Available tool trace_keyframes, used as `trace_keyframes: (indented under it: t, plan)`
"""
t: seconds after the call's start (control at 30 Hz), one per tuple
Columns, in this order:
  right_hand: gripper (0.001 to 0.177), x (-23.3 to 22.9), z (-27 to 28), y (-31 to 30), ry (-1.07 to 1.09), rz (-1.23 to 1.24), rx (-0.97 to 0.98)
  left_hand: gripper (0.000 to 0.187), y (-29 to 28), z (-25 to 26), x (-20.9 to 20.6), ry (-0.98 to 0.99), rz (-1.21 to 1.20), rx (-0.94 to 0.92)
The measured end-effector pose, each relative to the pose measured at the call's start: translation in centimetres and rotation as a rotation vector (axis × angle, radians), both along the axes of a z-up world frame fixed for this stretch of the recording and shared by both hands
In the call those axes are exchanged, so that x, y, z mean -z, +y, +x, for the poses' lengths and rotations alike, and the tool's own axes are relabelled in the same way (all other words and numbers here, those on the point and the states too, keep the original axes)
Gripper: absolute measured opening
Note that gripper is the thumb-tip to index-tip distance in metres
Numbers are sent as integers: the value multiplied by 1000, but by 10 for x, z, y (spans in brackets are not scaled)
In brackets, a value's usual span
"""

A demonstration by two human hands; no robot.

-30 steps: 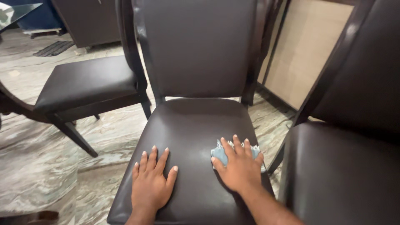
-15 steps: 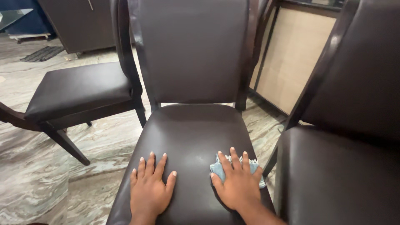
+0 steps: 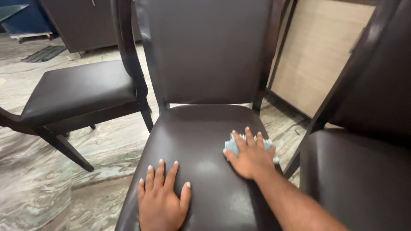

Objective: The person wipes the seat and backrest of a dark brown dining chair using a blue cloth. They systematically clean the surface of the chair, moving from the seat to the backrest and then to the adjacent chair.

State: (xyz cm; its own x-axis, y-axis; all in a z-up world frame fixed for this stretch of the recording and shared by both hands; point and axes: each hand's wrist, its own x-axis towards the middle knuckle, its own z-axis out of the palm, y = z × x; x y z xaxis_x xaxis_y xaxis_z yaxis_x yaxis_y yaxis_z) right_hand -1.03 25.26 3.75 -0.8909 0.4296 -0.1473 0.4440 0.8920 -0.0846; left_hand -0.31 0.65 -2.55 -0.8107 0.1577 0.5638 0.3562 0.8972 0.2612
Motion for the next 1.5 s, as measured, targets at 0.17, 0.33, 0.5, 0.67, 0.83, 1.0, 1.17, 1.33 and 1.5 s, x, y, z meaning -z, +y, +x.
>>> trace_keyframes:
  t: [0.17,0.33,0.5,0.67,0.83,1.0,1.17,1.33,1.5]
  plan:
    - [78,-5,-54,21,-19,-15,29,71,-1,-7,10,12,-22,24]
    - [77,-8,-84,2,-13,-5,43,69,-4,-10,22,101,24,44]
    - [76,-20,-95,-47,-31,43,-119,74,-7,-13,27,90,33,48]
    - [60,-15,-85,-128,33,-89,-430,72,-6,-18,38,127,36,71]
    - [48,-12,-74,-172,-15,-294,-566,88,-14,-14,35,63,26,74]
    - [51,-9,-80,-152,19,-221,-595,83,-13,-22,43,33,-20,25]
    - [69,-3,-110,-96,77,-122,-394,79,-7,-28,56,94,54,-16]
    - [75,19,-138,-22,325,-49,-104,82,-11,-32,62,92,58,-31]
    - [54,26,-139,-2,419,168,132,81,-10,-28,54,32,38,-23]
